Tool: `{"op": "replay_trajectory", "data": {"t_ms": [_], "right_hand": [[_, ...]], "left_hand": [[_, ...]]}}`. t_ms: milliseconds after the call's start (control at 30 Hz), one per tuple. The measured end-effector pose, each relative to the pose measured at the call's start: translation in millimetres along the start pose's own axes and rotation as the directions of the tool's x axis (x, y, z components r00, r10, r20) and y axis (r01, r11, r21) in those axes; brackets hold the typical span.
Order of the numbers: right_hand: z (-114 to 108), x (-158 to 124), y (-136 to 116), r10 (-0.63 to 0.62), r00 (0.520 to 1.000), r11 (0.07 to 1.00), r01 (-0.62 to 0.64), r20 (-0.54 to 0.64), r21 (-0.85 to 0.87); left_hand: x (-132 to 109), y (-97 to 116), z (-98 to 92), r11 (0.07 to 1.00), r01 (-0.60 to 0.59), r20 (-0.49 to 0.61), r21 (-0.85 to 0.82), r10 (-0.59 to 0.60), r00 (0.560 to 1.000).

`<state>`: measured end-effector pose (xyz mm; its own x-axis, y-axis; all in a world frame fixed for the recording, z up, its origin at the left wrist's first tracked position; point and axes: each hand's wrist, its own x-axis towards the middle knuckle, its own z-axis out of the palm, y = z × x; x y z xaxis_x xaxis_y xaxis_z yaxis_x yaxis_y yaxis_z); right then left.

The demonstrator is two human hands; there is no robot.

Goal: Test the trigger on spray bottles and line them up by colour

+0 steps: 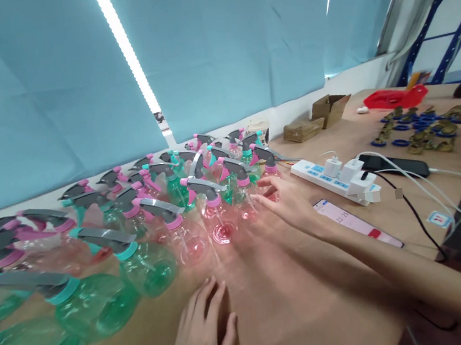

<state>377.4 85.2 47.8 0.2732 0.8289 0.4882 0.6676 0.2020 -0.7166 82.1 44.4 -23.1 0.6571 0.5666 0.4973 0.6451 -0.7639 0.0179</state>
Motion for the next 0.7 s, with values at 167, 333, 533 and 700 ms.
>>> {"op": "replay_trajectory", "data": {"t_ms": [167,333,533,700], "right_hand": [[10.0,15.2,-1.0,0.001,1.0,0.991,0.001,0.018,-0.136],[23.9,28.3,5.2,0.08,0.992,0.986,-0.064,0.101,-0.152],[37.0,31.8,13.0,-0.028,0.997,0.999,0.03,0.075,-0.029],[38.4,28.9,8.6,-0.008,0.998,0.999,0.01,0.062,-0.035]], "left_hand": [[31.7,18.7,14.1,0.992,0.034,0.044,-0.118,-0.029,0.999],[48.3,25.8,19.9,0.984,0.042,0.066,-0.17,-0.031,0.997],[48.6,25.8,19.8,0.98,0.072,0.064,-0.185,-0.061,0.996],[48.7,26.3,18.9,0.979,0.081,0.077,-0.186,-0.068,0.995]]}}
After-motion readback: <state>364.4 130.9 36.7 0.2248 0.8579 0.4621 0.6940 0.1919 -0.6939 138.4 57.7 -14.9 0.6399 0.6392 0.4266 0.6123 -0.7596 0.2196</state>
